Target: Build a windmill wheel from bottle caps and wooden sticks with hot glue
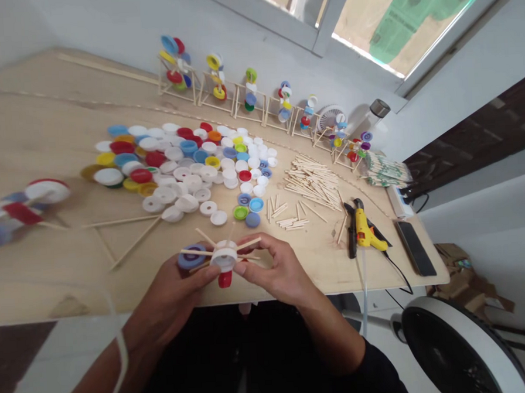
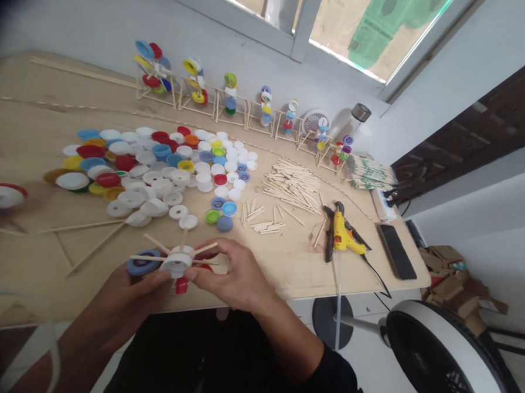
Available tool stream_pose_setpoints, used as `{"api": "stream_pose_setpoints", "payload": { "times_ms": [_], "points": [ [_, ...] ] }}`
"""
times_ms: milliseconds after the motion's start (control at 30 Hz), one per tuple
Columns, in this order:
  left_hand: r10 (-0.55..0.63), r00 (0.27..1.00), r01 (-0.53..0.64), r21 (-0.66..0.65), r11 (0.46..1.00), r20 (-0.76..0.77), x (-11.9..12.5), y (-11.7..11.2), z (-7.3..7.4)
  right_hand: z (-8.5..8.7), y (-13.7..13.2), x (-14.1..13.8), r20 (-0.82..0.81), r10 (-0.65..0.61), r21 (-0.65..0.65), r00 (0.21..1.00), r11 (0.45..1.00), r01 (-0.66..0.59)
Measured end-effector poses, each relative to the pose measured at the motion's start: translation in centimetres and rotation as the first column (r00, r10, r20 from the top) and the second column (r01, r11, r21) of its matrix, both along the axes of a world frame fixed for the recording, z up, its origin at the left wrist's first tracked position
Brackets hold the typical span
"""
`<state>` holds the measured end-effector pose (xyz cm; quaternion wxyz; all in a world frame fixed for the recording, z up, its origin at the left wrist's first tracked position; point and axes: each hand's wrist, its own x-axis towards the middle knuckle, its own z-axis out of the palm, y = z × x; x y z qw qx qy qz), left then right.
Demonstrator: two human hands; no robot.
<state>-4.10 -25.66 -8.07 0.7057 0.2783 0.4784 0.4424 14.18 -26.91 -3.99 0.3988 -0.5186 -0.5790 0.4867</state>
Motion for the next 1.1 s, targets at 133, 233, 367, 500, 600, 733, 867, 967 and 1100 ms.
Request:
{"api": "stream_pose_setpoints", "payload": {
  "times_ms": [133, 233, 367, 500, 600, 733, 867, 967, 1100],
  "points": [
    [0.173, 0.985, -0.174, -0.122, 0.977, -0.017, -0.6, 0.6, 0.7, -0.2, 1.2, 2.1, 0.212, -0.116, 0.135, 0.970, 0.987, 0.089],
    [0.217, 0.976, -0.216, -0.152, 0.964, -0.008, -0.8, 0.9, 0.9, -0.9, 2.3, 2.9, 0.477, -0.218, 0.243, 0.851, 0.964, 0.110],
    [0.235, 0.972, -0.227, -0.170, 0.959, 0.029, -0.5, 1.1, 1.1, -1.8, 3.7, 1.9, 0.775, -0.200, 0.263, 0.599, 0.965, -0.018],
    [0.237, 0.970, -0.226, -0.172, 0.959, 0.047, -0.3, 1.2, 1.3, -2.7, 4.5, 0.7, 0.871, -0.225, 0.281, 0.436, 0.957, -0.067],
    [0.207, 0.975, -0.197, -0.130, 0.972, 0.075, -0.4, 1.4, 1.1, -3.4, 5.0, 0.4, 0.884, -0.274, 0.323, 0.377, 0.944, -0.070],
    [0.225, 0.971, -0.216, -0.108, 0.970, 0.078, -0.2, 1.7, 1.1, -3.9, 5.1, 0.2, 0.890, -0.321, 0.362, 0.324, 0.929, -0.073],
    [0.267, 0.959, -0.250, -0.155, 0.956, 0.098, 0.3, 1.9, 1.8, -3.6, 4.1, 0.3, 0.894, -0.308, 0.358, 0.324, 0.928, -0.105],
    [0.281, 0.954, -0.261, -0.179, 0.949, 0.100, 0.6, 1.9, 2.1, -3.2, 2.7, 0.7, 0.895, -0.277, 0.343, 0.349, 0.928, -0.146],
    [0.260, 0.959, -0.240, -0.170, 0.956, 0.109, 0.8, 1.8, 1.9, -2.7, 1.3, 1.2, 0.906, -0.216, 0.300, 0.365, 0.935, -0.191]
  ]
}}
